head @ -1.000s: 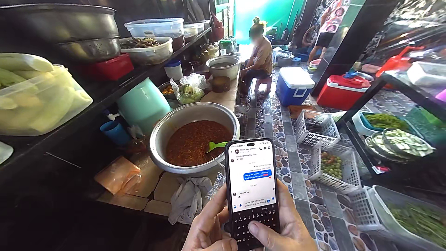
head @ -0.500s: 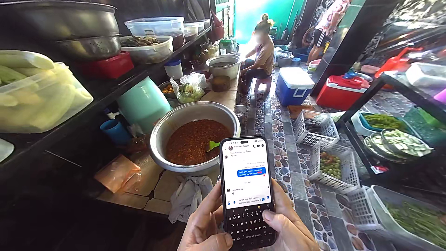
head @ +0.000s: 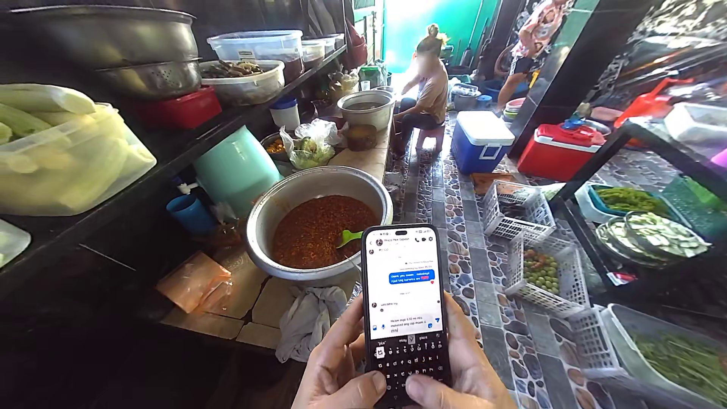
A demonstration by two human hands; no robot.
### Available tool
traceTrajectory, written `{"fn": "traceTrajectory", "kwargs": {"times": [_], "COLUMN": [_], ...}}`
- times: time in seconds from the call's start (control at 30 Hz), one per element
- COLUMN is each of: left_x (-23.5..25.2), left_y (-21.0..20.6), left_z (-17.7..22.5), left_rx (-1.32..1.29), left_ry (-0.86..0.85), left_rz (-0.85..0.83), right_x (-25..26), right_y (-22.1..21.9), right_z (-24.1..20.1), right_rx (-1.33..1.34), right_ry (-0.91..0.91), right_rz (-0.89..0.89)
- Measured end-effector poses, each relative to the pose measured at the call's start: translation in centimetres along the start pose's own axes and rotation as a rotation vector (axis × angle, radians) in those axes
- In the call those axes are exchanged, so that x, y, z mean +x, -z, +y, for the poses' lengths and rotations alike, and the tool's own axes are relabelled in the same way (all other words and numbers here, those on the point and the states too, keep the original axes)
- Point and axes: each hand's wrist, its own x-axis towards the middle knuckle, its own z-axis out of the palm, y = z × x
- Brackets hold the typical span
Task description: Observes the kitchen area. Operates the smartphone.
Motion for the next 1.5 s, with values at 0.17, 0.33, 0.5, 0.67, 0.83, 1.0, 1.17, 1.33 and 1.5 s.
{"fn": "traceTrajectory", "kwargs": {"times": [0.17, 0.33, 0.5, 0.67, 0.83, 1.0, 1.17, 1.33, 1.5], "left_x": [0.1, 0.1, 0.2, 0.3, 0.5, 0.6, 0.7, 0.5, 0.3], "left_y": [0.1, 0.2, 0.2, 0.3, 0.3, -0.1, 0.1, 0.4, 0.6], "left_z": [0.1, 0.2, 0.3, 0.3, 0.4, 0.6, 0.4, 0.3, 0.3], "left_rx": [-0.020, -0.026, -0.038, -0.032, -0.017, 0.007, -0.006, -0.015, -0.011], "left_ry": [-0.001, -0.003, -0.013, -0.011, -0.001, 0.018, -0.010, -0.009, 0.014], "left_rz": [-0.009, -0.020, -0.023, -0.033, -0.030, 0.016, -0.008, -0.065, -0.076], "right_x": [0.0, 0.1, 0.2, 0.4, 0.4, 0.5, 0.3, 0.3, 0.3], "right_y": [0.7, 1.2, 1.4, 1.3, 1.1, 1.3, 0.8, -0.1, 0.9], "right_z": [-0.1, 0.0, 0.1, -0.1, -0.1, 0.0, -0.7, -0.8, -0.2], "right_rx": [0.048, 0.187, 0.207, 0.174, 0.142, 0.180, -0.019, -0.067, -0.022], "right_ry": [-0.012, -0.045, -0.019, -0.002, 0.003, 0.002, -0.022, 0.004, 0.034], "right_rz": [-0.080, -0.103, -0.160, -0.141, -0.107, -0.149, -0.091, 0.012, -0.094]}}
